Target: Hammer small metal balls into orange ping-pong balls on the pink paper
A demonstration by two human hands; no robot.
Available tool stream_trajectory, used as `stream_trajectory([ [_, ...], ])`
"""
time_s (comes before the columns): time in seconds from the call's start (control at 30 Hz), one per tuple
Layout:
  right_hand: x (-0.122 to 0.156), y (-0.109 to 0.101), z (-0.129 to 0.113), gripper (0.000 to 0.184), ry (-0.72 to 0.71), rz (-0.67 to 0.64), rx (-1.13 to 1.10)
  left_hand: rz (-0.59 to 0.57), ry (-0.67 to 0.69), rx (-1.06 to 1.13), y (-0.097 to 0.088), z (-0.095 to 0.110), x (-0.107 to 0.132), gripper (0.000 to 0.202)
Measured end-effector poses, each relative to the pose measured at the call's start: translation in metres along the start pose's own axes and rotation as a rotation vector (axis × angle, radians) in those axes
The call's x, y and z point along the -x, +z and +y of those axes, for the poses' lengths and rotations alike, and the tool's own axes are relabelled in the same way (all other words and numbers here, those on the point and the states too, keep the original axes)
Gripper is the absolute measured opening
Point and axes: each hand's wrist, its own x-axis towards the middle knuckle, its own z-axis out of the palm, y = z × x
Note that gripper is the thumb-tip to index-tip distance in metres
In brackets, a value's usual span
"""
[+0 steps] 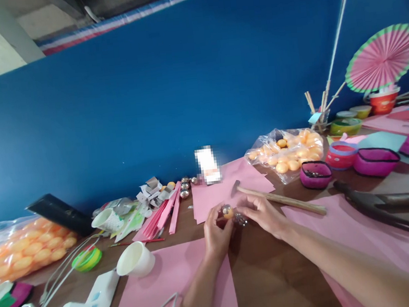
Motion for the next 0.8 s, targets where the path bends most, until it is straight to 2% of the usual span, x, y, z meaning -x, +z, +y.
stream_trajectory([
  [0.8, 0.0022, 0.0033, -0.0018, 0.026, 0.066, -0.092, -0.093, -0.046, 0.054, -0.054, 0.0022, 0.0050, 0.0036, 0.033],
])
